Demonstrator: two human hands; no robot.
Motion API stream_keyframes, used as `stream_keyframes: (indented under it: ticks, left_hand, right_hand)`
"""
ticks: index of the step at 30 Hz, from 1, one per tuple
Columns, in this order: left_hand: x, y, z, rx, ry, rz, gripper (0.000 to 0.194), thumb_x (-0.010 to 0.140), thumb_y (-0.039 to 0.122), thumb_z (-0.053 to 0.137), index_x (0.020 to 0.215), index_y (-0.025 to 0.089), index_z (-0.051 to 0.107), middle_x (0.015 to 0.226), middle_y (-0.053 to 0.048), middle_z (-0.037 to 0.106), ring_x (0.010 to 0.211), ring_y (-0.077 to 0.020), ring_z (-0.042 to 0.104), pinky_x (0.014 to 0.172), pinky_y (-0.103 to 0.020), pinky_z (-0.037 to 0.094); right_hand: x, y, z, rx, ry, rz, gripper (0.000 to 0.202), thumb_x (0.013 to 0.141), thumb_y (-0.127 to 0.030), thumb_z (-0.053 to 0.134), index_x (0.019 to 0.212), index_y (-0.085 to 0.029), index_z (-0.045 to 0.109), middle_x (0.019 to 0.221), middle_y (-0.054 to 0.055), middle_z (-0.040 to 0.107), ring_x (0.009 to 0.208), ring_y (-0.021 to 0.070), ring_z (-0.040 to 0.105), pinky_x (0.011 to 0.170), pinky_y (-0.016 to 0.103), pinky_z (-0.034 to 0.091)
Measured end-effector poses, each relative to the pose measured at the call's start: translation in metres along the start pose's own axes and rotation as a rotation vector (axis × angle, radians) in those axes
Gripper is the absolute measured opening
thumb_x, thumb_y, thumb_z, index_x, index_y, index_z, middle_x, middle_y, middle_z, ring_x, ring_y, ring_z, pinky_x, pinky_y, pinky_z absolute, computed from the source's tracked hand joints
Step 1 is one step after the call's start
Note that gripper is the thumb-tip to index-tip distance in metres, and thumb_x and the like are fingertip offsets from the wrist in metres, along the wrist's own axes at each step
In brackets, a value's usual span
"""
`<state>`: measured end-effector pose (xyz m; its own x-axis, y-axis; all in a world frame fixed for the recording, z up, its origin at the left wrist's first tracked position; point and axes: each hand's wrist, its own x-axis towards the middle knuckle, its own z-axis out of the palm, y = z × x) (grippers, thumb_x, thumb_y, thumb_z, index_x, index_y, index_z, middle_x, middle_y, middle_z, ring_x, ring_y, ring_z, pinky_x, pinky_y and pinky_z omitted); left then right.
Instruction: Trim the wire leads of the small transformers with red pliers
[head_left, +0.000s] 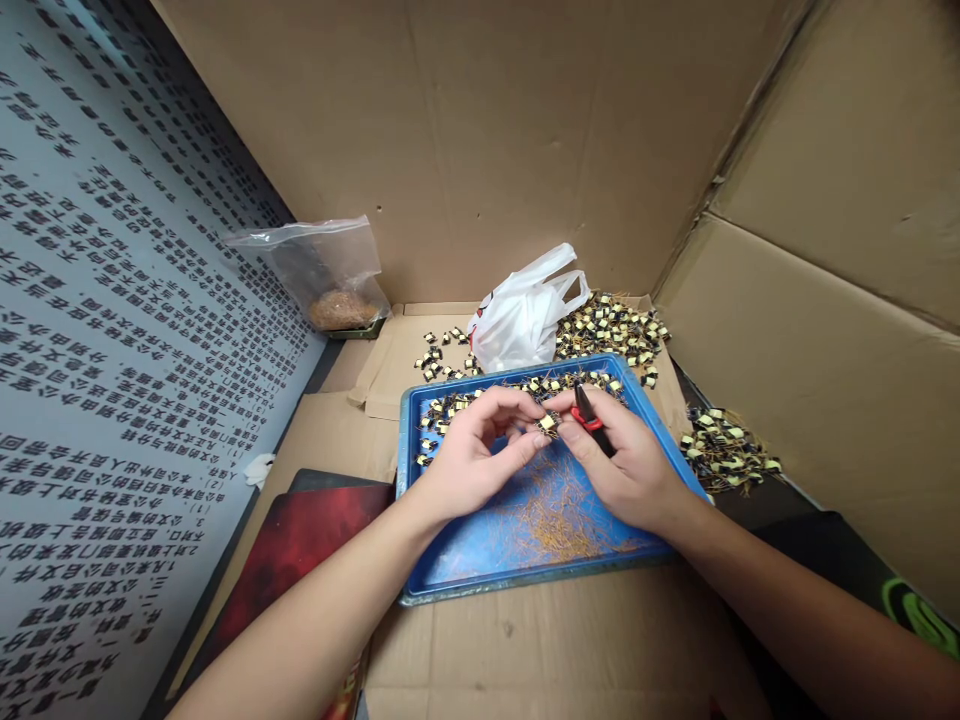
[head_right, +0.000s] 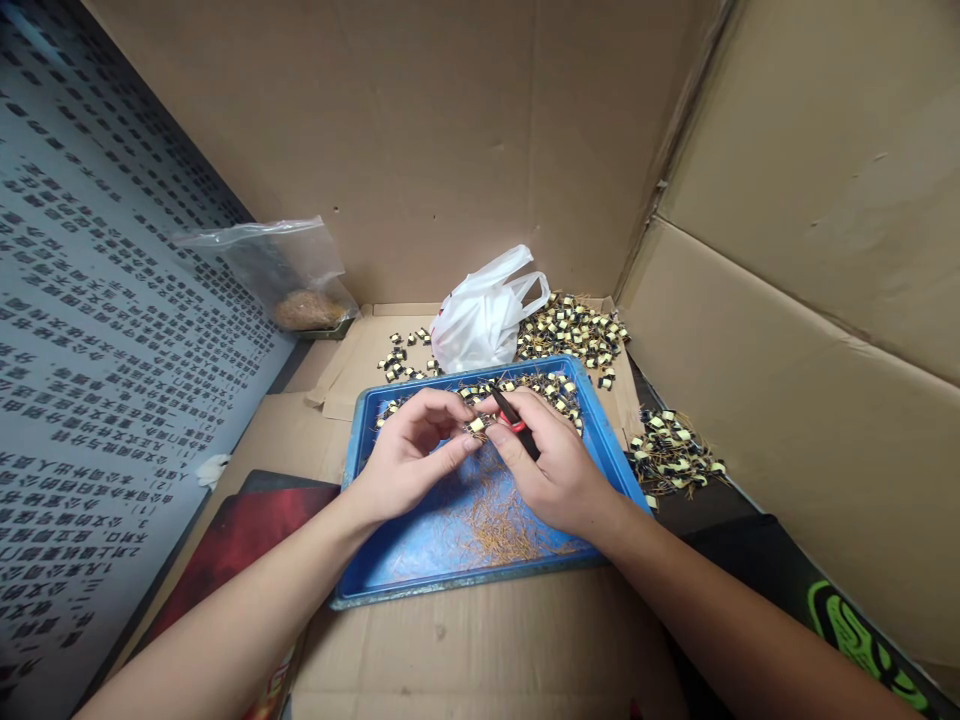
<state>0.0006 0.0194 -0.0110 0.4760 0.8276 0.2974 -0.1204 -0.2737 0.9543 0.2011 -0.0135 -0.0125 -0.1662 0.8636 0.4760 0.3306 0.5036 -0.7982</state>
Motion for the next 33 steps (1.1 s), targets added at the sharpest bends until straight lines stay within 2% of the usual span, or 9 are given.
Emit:
stream_keyframes:
  ticks: [9, 13, 18, 23, 27, 33]
  left_hand:
    - [0.0005, 0.0050, 0.0021, 0.049, -0.002, 0.051, 0.017, 0.095, 0.027, 0.076, 0.102, 0.020, 0.062, 0.115, -0.011, 0.074, 0.097, -0.0183, 0.070, 0.091, -0.037, 0.057]
    - [0.0014, 0.0039, 0.0026, 0.101, 0.050, 0.078, 0.019, 0.095, 0.030, 0.075, 0.102, 0.019, 0.061, 0.113, -0.011, 0.074, 0.099, -0.0195, 0.071, 0.087, -0.034, 0.058]
    - [0.0004, 0.0019, 0.0002, 0.170, 0.062, 0.122, 0.028, 0.096, 0.029, 0.074, 0.121, 0.021, 0.064, 0.113, -0.009, 0.074, 0.095, -0.0171, 0.071, 0.082, -0.029, 0.057]
    - [0.0009, 0.0015, -0.0015, 0.249, 0.074, 0.151, 0.022, 0.095, 0.025, 0.074, 0.115, 0.020, 0.069, 0.103, -0.006, 0.073, 0.088, -0.0156, 0.068, 0.079, -0.029, 0.056]
    - [0.0015, -0.0011, -0.0022, 0.253, 0.098, 0.176, 0.019, 0.092, 0.026, 0.076, 0.104, 0.020, 0.061, 0.102, -0.006, 0.068, 0.083, -0.0146, 0.063, 0.071, -0.026, 0.054]
    - [0.0014, 0.0000, -0.0028, 0.362, 0.078, 0.285, 0.016, 0.093, 0.021, 0.073, 0.095, 0.020, 0.058, 0.095, -0.005, 0.065, 0.084, -0.0151, 0.061, 0.072, -0.026, 0.053]
  right_hand:
    - [-0.0002, -0.0045, -0.0004, -0.019, 0.031, 0.031, 0.020, 0.106, -0.027, 0.055, 0.123, -0.025, 0.065, 0.110, 0.007, 0.070, 0.094, 0.0214, 0.066, 0.085, 0.037, 0.054]
    - [-0.0021, -0.0061, -0.0012, -0.101, 0.062, -0.021, 0.021, 0.101, -0.031, 0.065, 0.120, -0.025, 0.066, 0.096, 0.005, 0.069, 0.080, 0.0204, 0.064, 0.075, 0.036, 0.054]
    - [-0.0023, -0.0066, 0.0002, -0.135, 0.042, -0.090, 0.019, 0.099, -0.028, 0.069, 0.117, -0.026, 0.067, 0.106, 0.007, 0.075, 0.092, 0.0231, 0.070, 0.083, 0.039, 0.057]
    - [-0.0014, -0.0064, 0.0008, -0.151, 0.075, -0.140, 0.020, 0.099, -0.022, 0.069, 0.118, -0.026, 0.068, 0.102, 0.005, 0.075, 0.091, 0.0217, 0.069, 0.083, 0.037, 0.056]
    - [-0.0020, -0.0045, 0.0014, -0.171, 0.074, -0.090, 0.019, 0.098, -0.023, 0.070, 0.117, -0.023, 0.067, 0.098, 0.005, 0.071, 0.086, 0.0205, 0.066, 0.078, 0.036, 0.053]
    - [-0.0026, -0.0038, 0.0013, -0.104, 0.046, 0.085, 0.020, 0.097, -0.030, 0.069, 0.114, -0.022, 0.063, 0.084, 0.000, 0.060, 0.071, 0.0164, 0.057, 0.069, 0.032, 0.048]
